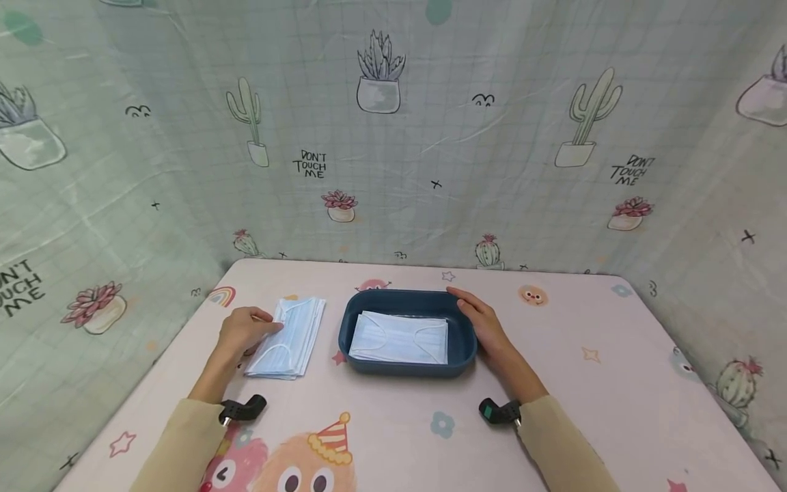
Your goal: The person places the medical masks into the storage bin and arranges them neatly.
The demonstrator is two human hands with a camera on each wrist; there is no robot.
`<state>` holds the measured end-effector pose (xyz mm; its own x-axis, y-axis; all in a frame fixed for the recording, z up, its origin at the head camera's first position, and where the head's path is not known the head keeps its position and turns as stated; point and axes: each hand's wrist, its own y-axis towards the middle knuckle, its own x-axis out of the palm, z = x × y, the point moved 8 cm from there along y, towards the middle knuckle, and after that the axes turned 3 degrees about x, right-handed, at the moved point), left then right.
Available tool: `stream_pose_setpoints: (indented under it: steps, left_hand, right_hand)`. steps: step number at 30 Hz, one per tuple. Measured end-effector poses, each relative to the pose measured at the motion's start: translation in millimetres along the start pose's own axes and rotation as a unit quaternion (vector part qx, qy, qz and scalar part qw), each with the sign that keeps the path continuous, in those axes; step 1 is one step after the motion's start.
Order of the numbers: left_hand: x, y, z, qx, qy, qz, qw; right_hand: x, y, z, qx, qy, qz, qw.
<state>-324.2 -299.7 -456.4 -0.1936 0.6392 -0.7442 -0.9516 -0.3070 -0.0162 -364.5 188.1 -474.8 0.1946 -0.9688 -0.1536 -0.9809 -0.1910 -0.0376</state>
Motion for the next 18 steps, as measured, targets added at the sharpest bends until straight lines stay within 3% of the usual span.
stream_pose_setpoints:
  steps: [4,11,18]
  left_hand:
    - [0.0,-0.5,2.2,0.007,0.006,0.002,1.0]
    - [2.5,-0.4,-1.5,-0.015,-0.012,-0.011,0.9998]
    - [1.1,-0.6,-0.9,-0.012,0.019,-0.015,0.9996]
  right_hand:
    - [-0.1,0.0,-0.3,0.004,-0.004,0.001,1.0]
    - [0.9,-0.3,-0.2,0.001,0.0,-0.004,1.0]
    - [0.6,-0.4,-0.6,0.0,0.002,-0.004,1.0]
